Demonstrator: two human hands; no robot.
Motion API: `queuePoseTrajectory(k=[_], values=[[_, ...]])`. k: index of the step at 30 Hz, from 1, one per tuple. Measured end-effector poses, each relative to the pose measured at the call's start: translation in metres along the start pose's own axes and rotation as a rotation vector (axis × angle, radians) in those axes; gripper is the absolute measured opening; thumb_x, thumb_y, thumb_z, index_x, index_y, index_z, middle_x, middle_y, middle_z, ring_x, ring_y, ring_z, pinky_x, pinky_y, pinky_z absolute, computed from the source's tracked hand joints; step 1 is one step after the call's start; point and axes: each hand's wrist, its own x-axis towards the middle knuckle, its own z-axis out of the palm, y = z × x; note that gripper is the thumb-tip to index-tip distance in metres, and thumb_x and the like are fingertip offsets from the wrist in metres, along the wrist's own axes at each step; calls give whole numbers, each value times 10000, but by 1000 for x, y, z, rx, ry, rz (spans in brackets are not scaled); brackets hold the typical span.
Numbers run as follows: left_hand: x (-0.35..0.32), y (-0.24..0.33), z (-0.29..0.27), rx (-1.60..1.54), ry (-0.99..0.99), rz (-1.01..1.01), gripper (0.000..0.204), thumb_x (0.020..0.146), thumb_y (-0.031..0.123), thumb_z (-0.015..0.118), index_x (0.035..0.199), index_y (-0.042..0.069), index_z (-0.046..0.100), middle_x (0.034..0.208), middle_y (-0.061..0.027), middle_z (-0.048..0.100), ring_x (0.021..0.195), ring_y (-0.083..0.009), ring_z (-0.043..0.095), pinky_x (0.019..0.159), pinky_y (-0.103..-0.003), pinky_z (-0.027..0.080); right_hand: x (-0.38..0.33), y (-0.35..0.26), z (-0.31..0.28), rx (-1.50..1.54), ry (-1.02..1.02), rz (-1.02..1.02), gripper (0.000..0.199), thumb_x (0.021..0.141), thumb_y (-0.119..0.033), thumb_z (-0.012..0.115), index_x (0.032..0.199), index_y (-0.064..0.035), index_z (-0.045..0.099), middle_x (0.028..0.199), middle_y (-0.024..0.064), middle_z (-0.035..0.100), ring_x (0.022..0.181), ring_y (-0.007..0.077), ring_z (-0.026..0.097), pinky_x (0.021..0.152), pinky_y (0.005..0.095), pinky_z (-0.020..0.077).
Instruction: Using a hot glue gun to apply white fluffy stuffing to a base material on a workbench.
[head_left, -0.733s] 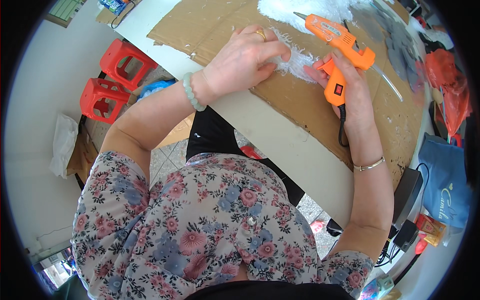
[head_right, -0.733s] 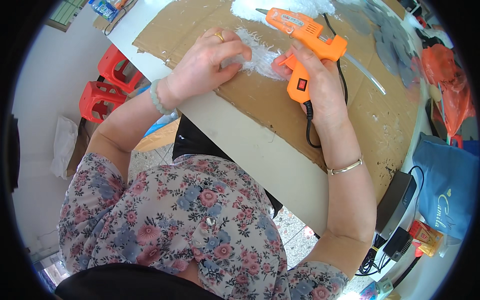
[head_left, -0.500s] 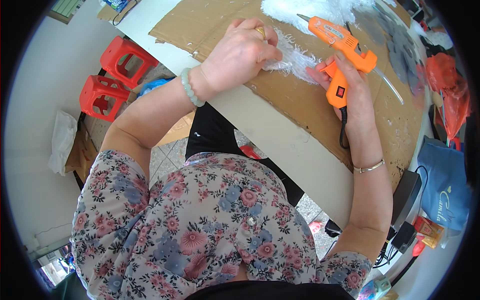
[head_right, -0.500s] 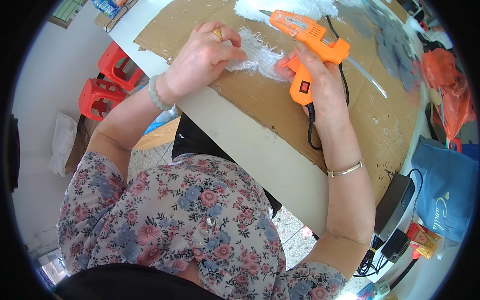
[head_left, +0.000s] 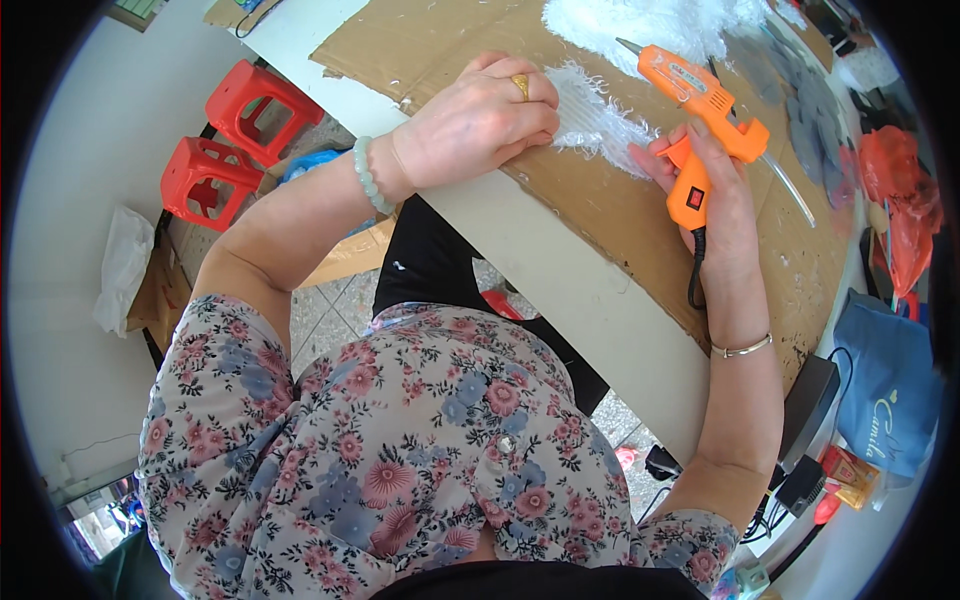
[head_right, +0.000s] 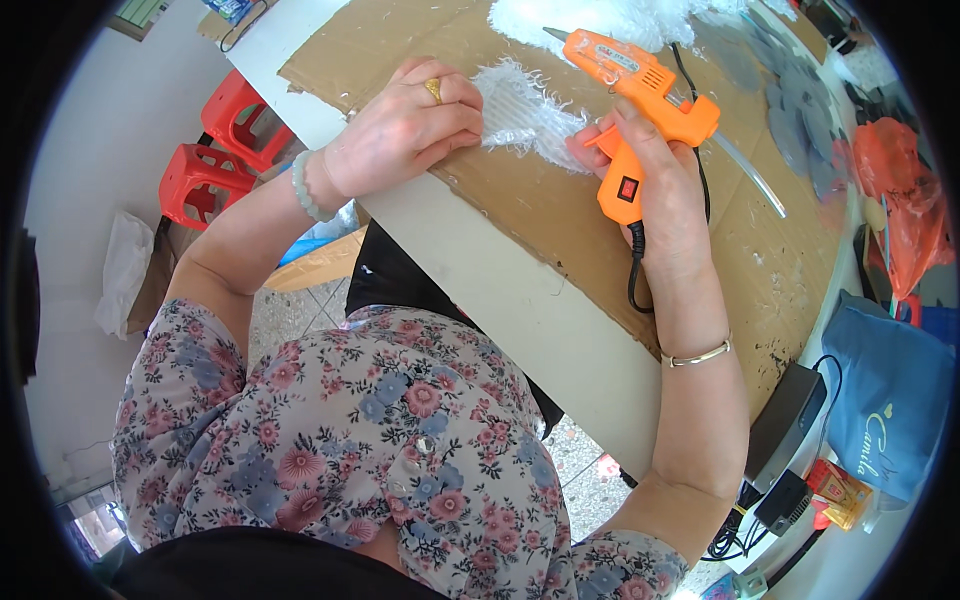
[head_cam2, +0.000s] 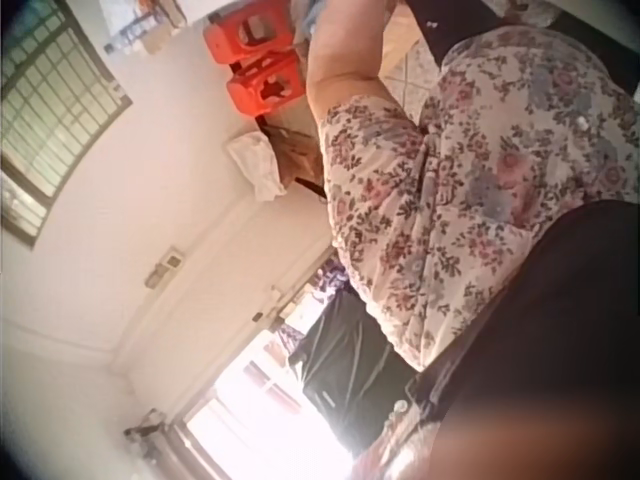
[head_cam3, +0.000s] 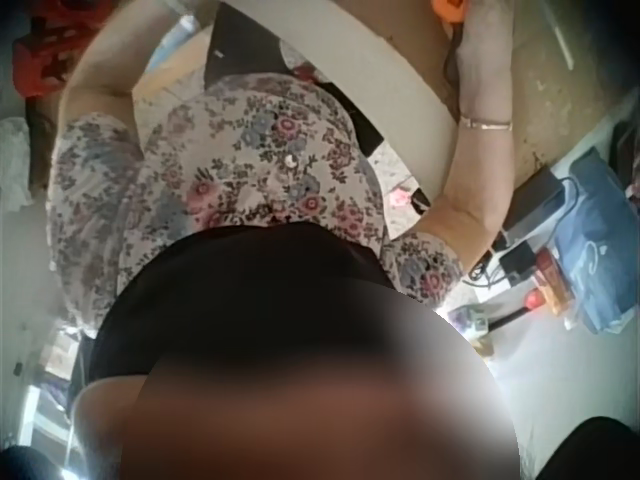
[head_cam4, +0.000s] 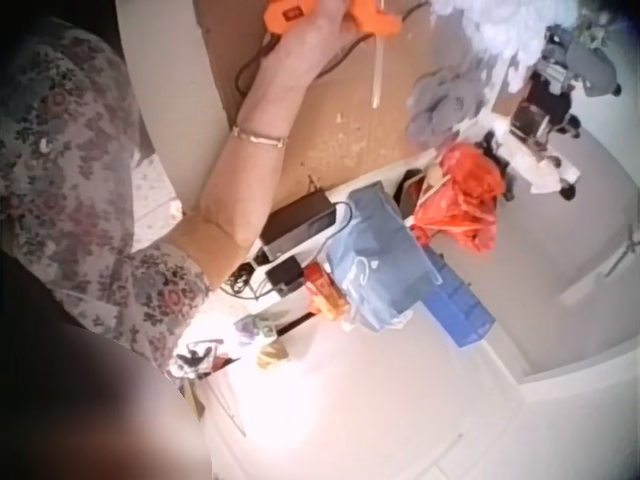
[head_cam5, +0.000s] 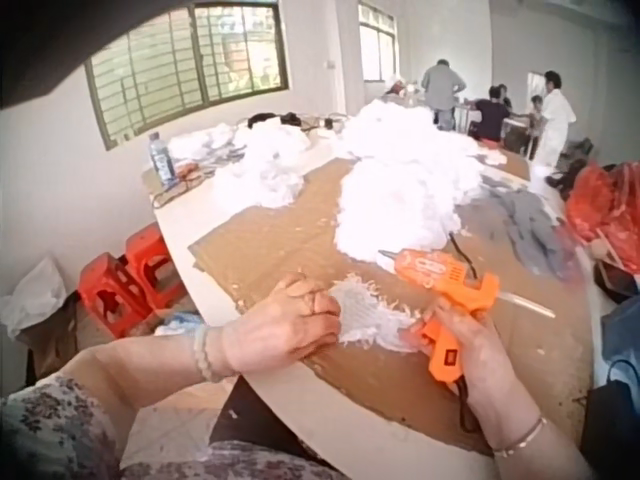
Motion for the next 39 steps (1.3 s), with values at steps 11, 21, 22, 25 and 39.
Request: queuePoseTrajectory(k=[11,21,22,25,39], values=[[20,-9,10,-187,-49,-363,99,773,51,621,841,35,552,874,-101,596,811,-265,593,741,-330,471,-3,-9,10,-82,-1,17,270,916,-269,526,918,1,529,828,84,546,817,192,599,910,403,497],[16,-19,4,-444,-78,-448,254,787,191,698,951,45,572,880,-87,632,802,-216,615,711,-317,494,-1,-6,3,-127,-39,7,271,916,-264,524,948,5,527,839,84,546,827,189,597,918,412,491],[16,-18,6,-443,-76,-450,254,787,191,698,951,45,572,880,-87,632,802,-216,615,711,-317,494,-1,-5,3,-108,-38,-5,260,917,-253,521,950,6,526,843,87,544,830,182,590,918,422,491],[23,-15,14,-255,15,-321,242,771,248,703,893,74,587,740,-93,633,719,-248,621,651,-342,483,-1,-7,3,-103,-37,-8,238,917,-230,515,953,6,523,849,91,542,833,168,578,915,438,492],[3,-17,-6,-288,51,-506,86,806,95,653,864,31,643,869,-68,645,830,-188,606,785,-272,470,0,-2,1,-82,-44,23,206,919,-207,510,947,-3,521,838,80,543,806,153,576,903,449,498]])
